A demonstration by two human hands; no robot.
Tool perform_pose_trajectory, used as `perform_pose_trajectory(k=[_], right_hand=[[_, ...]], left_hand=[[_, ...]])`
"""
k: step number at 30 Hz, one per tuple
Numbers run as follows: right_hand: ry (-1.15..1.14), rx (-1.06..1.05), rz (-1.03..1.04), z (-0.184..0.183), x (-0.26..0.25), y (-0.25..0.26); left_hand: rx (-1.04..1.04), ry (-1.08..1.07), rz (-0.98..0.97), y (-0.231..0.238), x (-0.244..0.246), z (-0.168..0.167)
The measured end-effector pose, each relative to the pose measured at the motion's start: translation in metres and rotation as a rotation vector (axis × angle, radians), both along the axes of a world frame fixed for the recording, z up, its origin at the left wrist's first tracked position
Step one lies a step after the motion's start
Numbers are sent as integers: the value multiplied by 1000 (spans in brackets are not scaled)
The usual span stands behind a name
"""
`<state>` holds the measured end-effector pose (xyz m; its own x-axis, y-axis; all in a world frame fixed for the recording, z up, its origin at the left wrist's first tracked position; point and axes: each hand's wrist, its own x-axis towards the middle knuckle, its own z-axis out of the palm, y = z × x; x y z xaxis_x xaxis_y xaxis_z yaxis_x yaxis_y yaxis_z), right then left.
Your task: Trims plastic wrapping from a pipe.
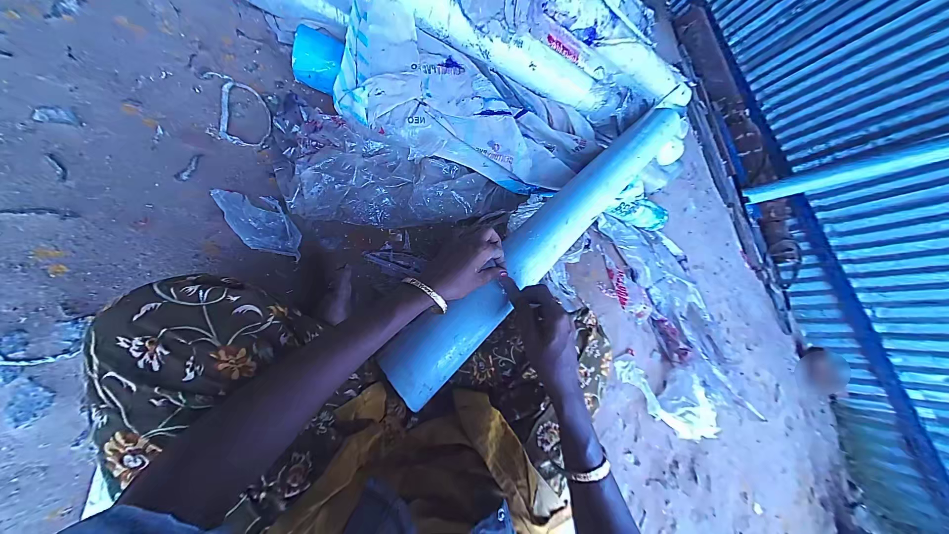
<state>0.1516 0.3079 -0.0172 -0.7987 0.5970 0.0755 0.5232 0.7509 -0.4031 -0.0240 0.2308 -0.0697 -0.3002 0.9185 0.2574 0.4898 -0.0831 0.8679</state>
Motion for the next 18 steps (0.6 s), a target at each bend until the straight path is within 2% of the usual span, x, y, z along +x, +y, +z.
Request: perform_pose_trajectory(k=[5,9,15,18], right_hand=[[-127,-16,-37,-7,-6,2],[-188,12,-139,-13,-11,-17],[-214,194,-125,-27,2,-75],[-194,248,-74,-30,3,-76]], left_hand=[[-67,-79,-55,10,-8,-19],[-117,-110,-89,7,-12,-17],[-395,64,-228,-30,-16,11],[-379,106,-187,-43,-13,10]])
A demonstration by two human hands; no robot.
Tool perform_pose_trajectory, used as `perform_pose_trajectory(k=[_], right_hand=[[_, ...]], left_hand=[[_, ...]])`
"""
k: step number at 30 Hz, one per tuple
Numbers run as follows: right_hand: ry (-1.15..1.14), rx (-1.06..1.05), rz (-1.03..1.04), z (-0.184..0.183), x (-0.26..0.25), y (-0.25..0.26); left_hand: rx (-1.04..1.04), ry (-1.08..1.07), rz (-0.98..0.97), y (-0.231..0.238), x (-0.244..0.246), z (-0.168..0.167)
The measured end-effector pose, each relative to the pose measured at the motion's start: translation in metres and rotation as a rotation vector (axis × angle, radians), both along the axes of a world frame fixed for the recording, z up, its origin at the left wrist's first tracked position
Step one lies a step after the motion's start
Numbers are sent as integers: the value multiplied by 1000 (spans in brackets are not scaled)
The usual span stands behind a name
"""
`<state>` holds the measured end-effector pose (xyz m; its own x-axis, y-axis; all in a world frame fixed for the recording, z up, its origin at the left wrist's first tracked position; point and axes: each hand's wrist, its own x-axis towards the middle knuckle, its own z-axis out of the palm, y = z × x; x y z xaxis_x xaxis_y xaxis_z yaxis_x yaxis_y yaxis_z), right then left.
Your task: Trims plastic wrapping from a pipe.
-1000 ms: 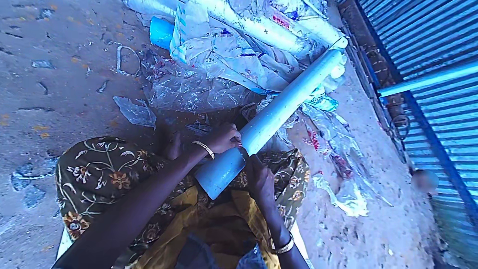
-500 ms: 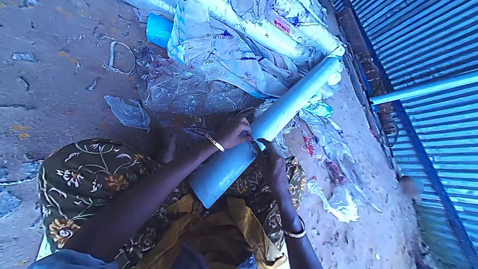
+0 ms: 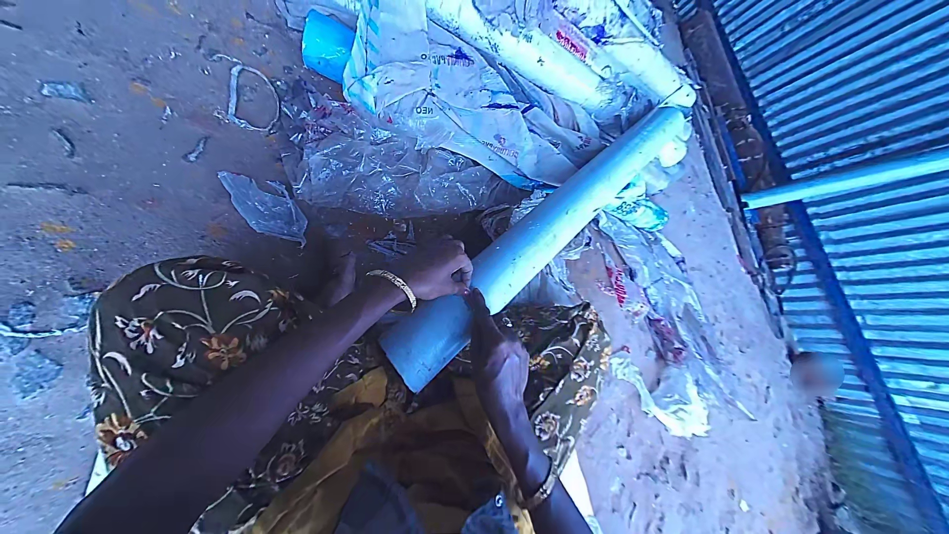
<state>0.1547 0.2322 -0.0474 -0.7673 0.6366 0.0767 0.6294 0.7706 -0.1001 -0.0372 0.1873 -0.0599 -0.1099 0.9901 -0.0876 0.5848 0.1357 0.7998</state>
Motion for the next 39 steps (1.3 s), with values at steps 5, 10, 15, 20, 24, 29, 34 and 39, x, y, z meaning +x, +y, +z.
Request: perform_pose_trajectory(k=[5,10,15,20,24,29,34,39], right_hand=[[-246,-53,-128,26,-33,42],[-311,-2,-47,26,-25,18],[-360,15,-138,30,-33,33],[-237,59,-75,25,-25,24],[-172,101,-42,13,-21,16],[-174,82,-109,16,-19,25],[-86,105,-34,4,-7,18],[-34,122,-52,0,-1,18]], left_hand=[[-61,-102,241,10,-7,-7],[-209,-101,347,8,-19,9],[-196,-99,434,-4,-29,18],[-96,-132,564,-27,-33,44],[-93,-128,577,-29,-42,40],[-94,-130,582,-25,-45,36],[-118,-130,587,-23,-50,34],[-120,-125,599,-25,-47,29]])
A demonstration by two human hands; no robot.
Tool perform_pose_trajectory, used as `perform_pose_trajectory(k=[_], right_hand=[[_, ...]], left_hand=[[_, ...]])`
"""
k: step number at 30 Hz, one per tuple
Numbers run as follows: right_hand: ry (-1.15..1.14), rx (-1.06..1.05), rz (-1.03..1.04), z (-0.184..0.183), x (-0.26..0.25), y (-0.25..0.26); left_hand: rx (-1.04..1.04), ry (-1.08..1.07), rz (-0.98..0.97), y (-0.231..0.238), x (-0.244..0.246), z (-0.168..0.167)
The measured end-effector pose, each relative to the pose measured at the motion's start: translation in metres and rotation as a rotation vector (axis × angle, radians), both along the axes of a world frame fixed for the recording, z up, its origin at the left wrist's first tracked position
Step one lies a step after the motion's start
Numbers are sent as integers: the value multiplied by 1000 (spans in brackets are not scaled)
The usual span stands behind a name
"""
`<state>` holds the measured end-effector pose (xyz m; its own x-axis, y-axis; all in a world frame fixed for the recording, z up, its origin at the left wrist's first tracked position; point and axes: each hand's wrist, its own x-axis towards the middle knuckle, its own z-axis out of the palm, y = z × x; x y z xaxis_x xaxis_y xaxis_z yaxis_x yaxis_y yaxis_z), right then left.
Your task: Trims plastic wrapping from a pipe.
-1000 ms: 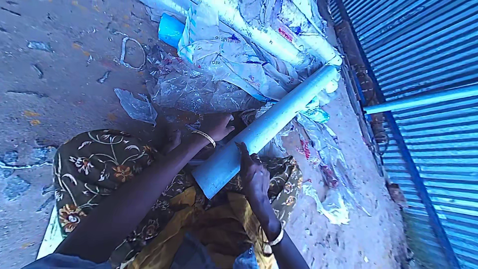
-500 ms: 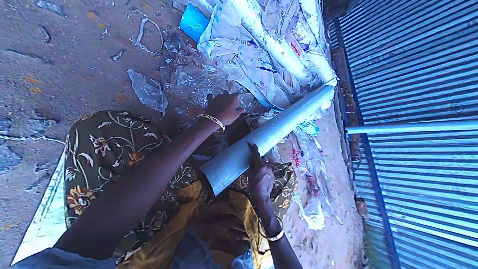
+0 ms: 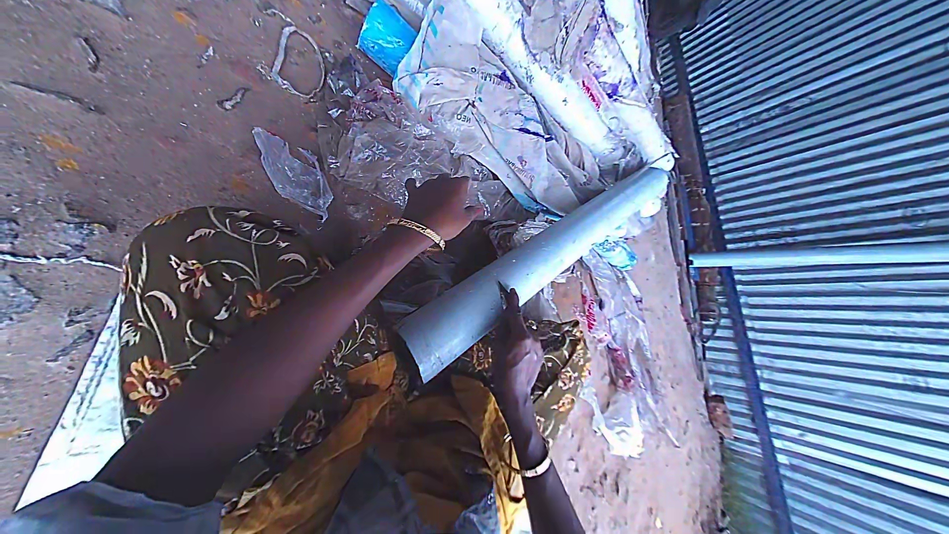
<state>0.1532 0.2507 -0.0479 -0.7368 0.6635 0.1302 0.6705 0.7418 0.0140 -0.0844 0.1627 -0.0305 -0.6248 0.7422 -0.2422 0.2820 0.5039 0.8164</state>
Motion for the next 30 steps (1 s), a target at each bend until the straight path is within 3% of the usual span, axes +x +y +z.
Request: perform_pose_trajectory(k=[8,11,15,19,22,26,30], right_hand=[[43,0,73,-4,9,-3],[-2,-34,-26,3,0,9],[8,-13,126,-2,4,-8],[-141,-68,-16,17,-13,4],[-204,-47,123,21,-14,-7],[-303,-47,54,32,-28,4],[-310,-37,202,31,-23,-10]], left_hand=[[-73,-4,-36,4,3,2],[-70,1,-36,5,3,3],[-80,-5,-37,5,3,3],[-97,-24,-57,6,5,2],[-125,-61,-92,7,6,2],[-118,-128,-131,11,9,-1],[-122,-132,-161,11,9,0]])
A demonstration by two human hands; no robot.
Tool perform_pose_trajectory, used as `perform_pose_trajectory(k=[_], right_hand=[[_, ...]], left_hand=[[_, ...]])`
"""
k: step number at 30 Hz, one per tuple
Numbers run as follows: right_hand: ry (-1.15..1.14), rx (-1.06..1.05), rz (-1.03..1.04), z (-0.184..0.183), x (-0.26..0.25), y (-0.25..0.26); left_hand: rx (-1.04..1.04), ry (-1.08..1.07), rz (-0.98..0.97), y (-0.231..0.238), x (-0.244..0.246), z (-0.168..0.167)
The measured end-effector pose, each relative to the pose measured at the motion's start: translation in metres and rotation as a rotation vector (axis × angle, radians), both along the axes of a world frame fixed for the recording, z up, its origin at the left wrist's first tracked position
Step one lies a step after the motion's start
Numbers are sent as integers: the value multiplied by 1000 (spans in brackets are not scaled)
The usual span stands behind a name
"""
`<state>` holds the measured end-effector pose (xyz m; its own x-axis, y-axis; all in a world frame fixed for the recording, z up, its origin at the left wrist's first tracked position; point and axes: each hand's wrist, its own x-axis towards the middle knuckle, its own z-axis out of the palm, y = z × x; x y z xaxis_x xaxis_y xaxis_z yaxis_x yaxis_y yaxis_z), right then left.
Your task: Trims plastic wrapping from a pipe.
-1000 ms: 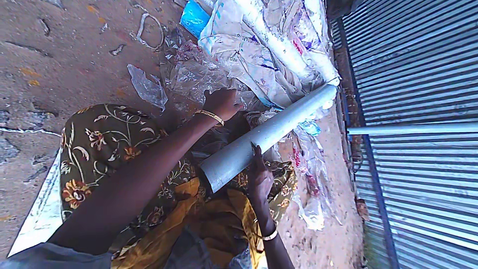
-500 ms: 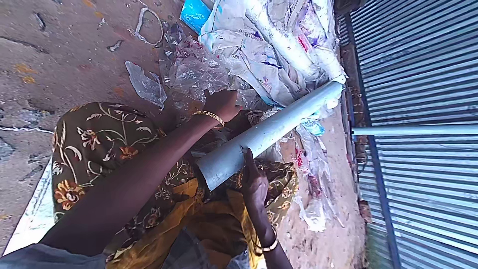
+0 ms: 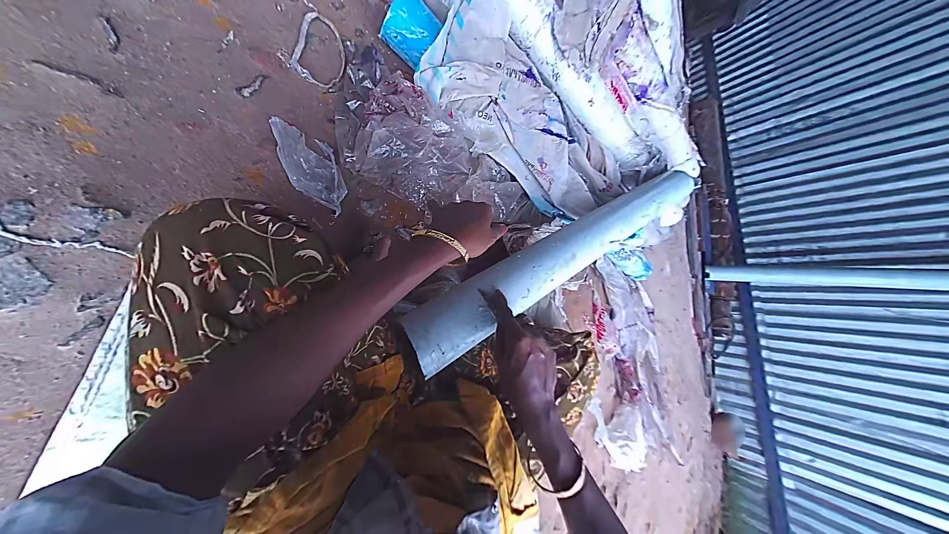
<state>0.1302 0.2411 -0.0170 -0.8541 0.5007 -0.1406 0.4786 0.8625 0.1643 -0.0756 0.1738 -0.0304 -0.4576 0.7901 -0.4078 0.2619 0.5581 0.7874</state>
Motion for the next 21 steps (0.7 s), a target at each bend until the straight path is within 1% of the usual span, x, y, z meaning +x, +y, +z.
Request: perform_pose_trajectory(k=[2,3,6,7,10,11,14,15,17,18,21], right_hand=[[-71,-9,-100,7,-6,8],[-85,0,-116,9,-7,8],[-49,14,18,4,1,-5],[-65,5,8,6,1,-3],[-151,12,-164,15,-16,18],[-150,24,-156,13,-17,17],[-72,9,21,3,-6,-4],[-61,2,10,2,-6,-2],[-101,21,-117,5,-16,12],[-103,33,-143,5,-18,15],[-3,45,15,-4,-5,2]], left_hand=[[6,2,-2,1,1,1],[11,1,4,0,0,1],[25,-5,26,-4,-3,1],[23,-2,27,-4,-4,2],[18,8,36,-4,-3,4],[19,9,41,-5,-3,4],[25,3,47,-7,-5,5],[29,2,49,-6,-6,5],[38,15,56,-7,-6,5],[42,15,58,-8,-5,5],[42,13,60,-9,-8,6]])
